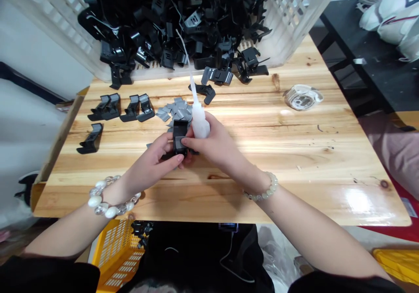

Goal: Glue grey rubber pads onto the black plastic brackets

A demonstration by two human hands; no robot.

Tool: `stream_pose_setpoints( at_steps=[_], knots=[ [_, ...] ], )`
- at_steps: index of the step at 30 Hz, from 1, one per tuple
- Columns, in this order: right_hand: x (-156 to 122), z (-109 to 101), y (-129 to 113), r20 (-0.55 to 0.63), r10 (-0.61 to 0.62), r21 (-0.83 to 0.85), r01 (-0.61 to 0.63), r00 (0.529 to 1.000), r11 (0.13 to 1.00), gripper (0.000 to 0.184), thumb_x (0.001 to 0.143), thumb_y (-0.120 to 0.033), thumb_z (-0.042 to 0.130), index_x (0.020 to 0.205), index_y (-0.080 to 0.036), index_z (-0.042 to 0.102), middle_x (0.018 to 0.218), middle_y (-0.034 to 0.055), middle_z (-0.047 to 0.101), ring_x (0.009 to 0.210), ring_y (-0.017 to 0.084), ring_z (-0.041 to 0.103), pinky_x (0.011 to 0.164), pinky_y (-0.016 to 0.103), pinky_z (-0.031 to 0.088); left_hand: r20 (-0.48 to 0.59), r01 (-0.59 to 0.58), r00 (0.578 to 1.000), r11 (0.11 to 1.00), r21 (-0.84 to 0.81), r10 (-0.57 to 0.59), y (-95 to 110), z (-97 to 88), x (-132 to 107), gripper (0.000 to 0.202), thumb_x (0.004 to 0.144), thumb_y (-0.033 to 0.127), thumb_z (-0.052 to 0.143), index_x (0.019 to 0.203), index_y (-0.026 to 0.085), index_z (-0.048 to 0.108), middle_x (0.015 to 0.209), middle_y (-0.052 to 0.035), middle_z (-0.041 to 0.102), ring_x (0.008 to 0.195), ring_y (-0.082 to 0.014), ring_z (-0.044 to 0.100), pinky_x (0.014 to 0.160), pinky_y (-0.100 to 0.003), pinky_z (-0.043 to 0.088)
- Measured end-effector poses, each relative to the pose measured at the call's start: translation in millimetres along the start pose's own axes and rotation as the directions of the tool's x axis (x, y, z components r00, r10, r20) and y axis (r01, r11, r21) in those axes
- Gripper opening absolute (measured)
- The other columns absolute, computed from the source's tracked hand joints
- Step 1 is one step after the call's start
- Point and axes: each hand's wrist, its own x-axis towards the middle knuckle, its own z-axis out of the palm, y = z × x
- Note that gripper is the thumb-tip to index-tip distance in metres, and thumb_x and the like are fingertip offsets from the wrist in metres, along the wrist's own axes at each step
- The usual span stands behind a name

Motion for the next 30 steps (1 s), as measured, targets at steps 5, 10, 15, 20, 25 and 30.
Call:
stream_pose_setpoints(
  at_steps=[5, 10, 15, 20, 25, 30],
  knots=[
    [3.2, -5.9, -3.2, 0.028, -0.005, 0.082, 0.003, 1.0, 0.997, 0.034, 0.063, -0.019, 0.081, 0.079, -0.02, 0.051, 0.07, -0.0042, 0.057, 0.06, 0.011, 0.051, 0.057, 0.028, 0.043, -0.008, 0.021, 1.0, 1.0, -0.022, -0.021, 1.7, -1.3, -0.6, 0.035, 0.09, 0.023, 0.06, 0.121, 0.017, 0.045, 0.118, -0.0131, 0.066, 0.113, -0.0228, 0.063, 0.083, -0.03, 0.054],
    [2.9, -7.5, -3.9, 0.047, -0.03, 0.103, 0.025, 0.998, 0.994, 0.036, 0.064, -0.017, 0.081, 0.083, -0.021, 0.05, 0.07, -0.0044, 0.059, 0.06, 0.011, 0.052, 0.058, 0.028, 0.043, 0.003, 0.042, 0.999, 0.997, -0.07, -0.042, 2.9, -2.6, 0.4, 0.041, 0.088, 0.02, 0.062, 0.123, 0.015, 0.042, 0.118, -0.0152, 0.066, 0.113, -0.0233, 0.064, 0.083, -0.031, 0.056],
    [-3.6, 0.5, -1.3, 0.056, -0.001, -0.006, 0.001, 0.998, 1.0, 0.034, 0.067, -0.021, 0.08, 0.087, -0.023, 0.053, 0.074, -0.0035, 0.06, 0.061, 0.013, 0.057, 0.059, 0.031, 0.047, -0.012, 0.016, 1.0, 0.992, -0.127, -0.018, 1.1, -1.3, 1.5, 0.033, 0.089, 0.024, 0.06, 0.117, 0.017, 0.045, 0.11, -0.0113, 0.068, 0.103, -0.0194, 0.067, 0.079, -0.028, 0.057],
    [-5.8, 4.2, 0.4, 0.045, -0.004, -0.037, 0.006, 0.999, 0.999, 0.035, 0.067, -0.026, 0.082, 0.086, -0.022, 0.054, 0.075, -0.0037, 0.057, 0.06, 0.012, 0.054, 0.058, 0.029, 0.046, -0.084, 0.056, 0.994, 0.982, -0.183, -0.072, 3.5, -1.4, 2.0, 0.014, 0.093, 0.03, 0.052, 0.099, 0.017, 0.051, 0.086, -0.0039, 0.067, 0.077, -0.0133, 0.066, 0.063, -0.024, 0.058],
    [-1.1, -6.4, -7.6, 0.045, 0.087, 0.047, -0.089, 0.995, 0.995, 0.033, 0.077, -0.046, 0.074, 0.094, -0.02, 0.064, 0.076, 0.0004, 0.057, 0.065, 0.012, 0.051, 0.057, 0.026, 0.042, -0.162, 0.074, 0.98, 0.972, -0.223, -0.112, 9.1, -6.6, 2.6, 0.011, 0.092, 0.026, 0.052, 0.097, 0.017, 0.053, 0.075, -0.0009, 0.065, 0.067, -0.0119, 0.064, 0.054, -0.021, 0.054],
    [11.6, -25.8, -19.9, 0.14, 0.205, 0.272, -0.237, 0.969, 0.933, 0.04, 0.09, -0.052, 0.055, 0.094, -0.016, 0.071, 0.082, 0.0069, 0.06, 0.072, 0.014, 0.054, 0.06, 0.025, 0.048, -0.221, 0.093, 0.963, 0.96, -0.265, -0.154, 11.8, -13.2, 4.6, 0.006, 0.09, 0.022, 0.052, 0.089, 0.016, 0.054, 0.073, -0.0023, 0.065, 0.064, -0.0131, 0.065, 0.05, -0.02, 0.052]
  ],
)
